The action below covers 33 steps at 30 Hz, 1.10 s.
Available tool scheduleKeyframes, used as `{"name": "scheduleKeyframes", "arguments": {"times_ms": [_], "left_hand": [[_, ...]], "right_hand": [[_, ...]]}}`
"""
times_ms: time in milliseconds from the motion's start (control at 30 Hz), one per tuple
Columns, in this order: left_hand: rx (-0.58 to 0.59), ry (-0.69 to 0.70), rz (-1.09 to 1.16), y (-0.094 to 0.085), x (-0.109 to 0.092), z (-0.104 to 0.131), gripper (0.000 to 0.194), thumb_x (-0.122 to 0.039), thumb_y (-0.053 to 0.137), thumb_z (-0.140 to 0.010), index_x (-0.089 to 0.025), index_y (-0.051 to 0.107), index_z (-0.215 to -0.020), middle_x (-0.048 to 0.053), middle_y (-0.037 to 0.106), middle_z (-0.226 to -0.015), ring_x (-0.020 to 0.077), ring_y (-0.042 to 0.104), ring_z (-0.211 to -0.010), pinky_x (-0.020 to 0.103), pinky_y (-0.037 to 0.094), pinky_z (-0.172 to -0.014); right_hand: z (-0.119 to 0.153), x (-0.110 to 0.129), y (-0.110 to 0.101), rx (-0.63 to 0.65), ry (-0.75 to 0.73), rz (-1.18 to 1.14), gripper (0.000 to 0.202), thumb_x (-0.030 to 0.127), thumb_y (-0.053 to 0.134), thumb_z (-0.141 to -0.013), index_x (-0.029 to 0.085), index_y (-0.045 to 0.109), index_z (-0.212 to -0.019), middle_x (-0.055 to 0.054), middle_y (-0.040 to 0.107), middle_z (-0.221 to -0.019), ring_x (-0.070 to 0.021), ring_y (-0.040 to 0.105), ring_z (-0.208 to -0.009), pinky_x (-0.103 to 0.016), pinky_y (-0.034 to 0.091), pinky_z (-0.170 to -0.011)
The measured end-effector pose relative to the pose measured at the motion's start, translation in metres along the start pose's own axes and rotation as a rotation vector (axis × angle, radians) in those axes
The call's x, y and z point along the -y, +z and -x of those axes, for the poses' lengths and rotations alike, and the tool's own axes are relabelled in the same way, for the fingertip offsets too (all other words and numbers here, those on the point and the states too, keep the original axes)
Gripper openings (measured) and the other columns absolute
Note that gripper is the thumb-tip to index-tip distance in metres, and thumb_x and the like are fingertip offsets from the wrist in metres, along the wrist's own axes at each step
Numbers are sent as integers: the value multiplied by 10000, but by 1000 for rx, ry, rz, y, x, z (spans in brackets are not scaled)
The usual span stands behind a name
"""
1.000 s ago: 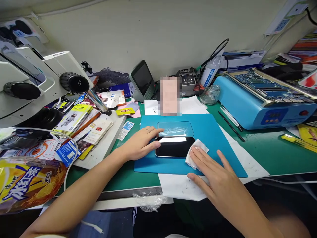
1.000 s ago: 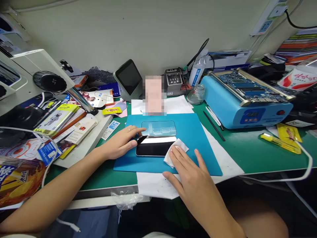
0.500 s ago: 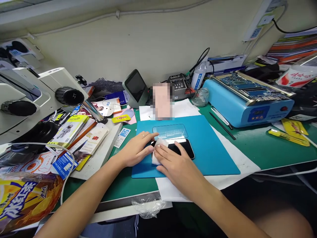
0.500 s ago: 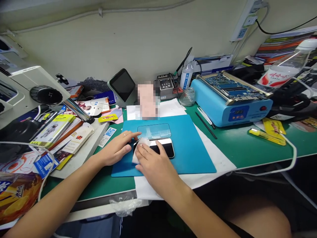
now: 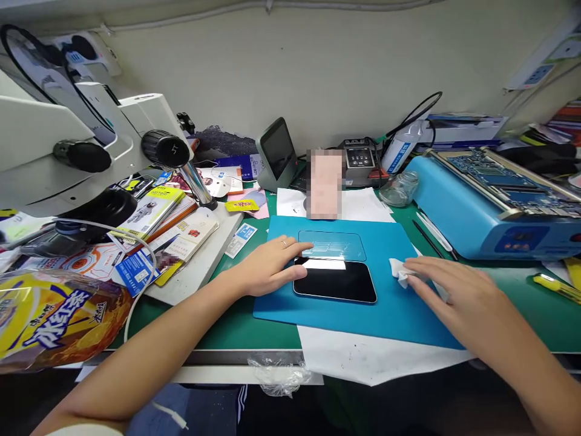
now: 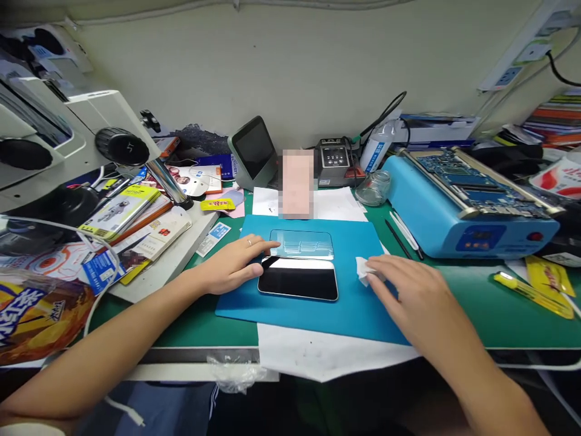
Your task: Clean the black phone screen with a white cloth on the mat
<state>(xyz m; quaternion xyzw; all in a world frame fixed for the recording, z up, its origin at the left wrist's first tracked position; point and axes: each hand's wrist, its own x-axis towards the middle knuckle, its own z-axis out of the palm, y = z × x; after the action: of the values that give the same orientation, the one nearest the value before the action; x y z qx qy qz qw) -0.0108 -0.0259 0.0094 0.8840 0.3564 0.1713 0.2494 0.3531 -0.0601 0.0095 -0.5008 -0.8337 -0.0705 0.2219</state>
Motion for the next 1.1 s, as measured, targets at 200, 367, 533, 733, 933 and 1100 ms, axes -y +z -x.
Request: {"name": "scheduleKeyframes", "arguments": {"times_ms": [200,367,533,733,933,1100], "left_hand": [[2,0,0,1,0,0,729,-670,172,-1028,-166,470,-1463,146,618,-1232,300,552,-1141,454,438,-996],[3,1,-1,2,0,0,690,-650,200,-1037,-177,463,-1464,138,616,-1232,290,544,-1130,454,433,-999],[3,-6,-13,2,0,0,686,-650,201,-1037,-181,467,-1461,137,608,-1229,289,542,-1125,446,436,-993],[14,-1,-18,2,-1,-1,677,-632,204,-1045,-171,468,-1464,140,600,-1258,289,537,-1133,450,432,-999],[-3,2,-15,2,-2,-1,668,-628,220,-1044,-165,459,-1463,138,618,-1222,292,544,-1121,456,436,-994],[-77,-45,26,4,-3,0,605,-589,282,-1048,-167,436,-1454,134,622,-1219,290,559,-1114,454,450,-974]], "right_hand": [[-54,6,5,276,148,-108,593,634,454,-954,236,638,-1355,-107,677,-1362,-365,648,-1207,-520,562,-917],[-100,13,32,399,153,-123,592,601,474,-942,183,652,-1322,-151,681,-1337,-351,638,-1211,-504,543,-949],[-120,22,41,432,182,-98,477,606,480,-917,210,723,-1027,-133,715,-1078,-305,680,-997,-431,562,-800],[-130,30,39,527,280,-99,468,675,514,-866,233,630,-762,-114,658,-934,-294,652,-860,-418,531,-680],[-127,25,34,530,334,-179,406,606,443,-921,246,583,-799,-70,689,-791,-239,624,-657,-361,464,-533],[-117,25,19,444,246,-301,337,490,445,-949,249,679,-920,-65,748,-930,-245,681,-814,-355,514,-637]]}}
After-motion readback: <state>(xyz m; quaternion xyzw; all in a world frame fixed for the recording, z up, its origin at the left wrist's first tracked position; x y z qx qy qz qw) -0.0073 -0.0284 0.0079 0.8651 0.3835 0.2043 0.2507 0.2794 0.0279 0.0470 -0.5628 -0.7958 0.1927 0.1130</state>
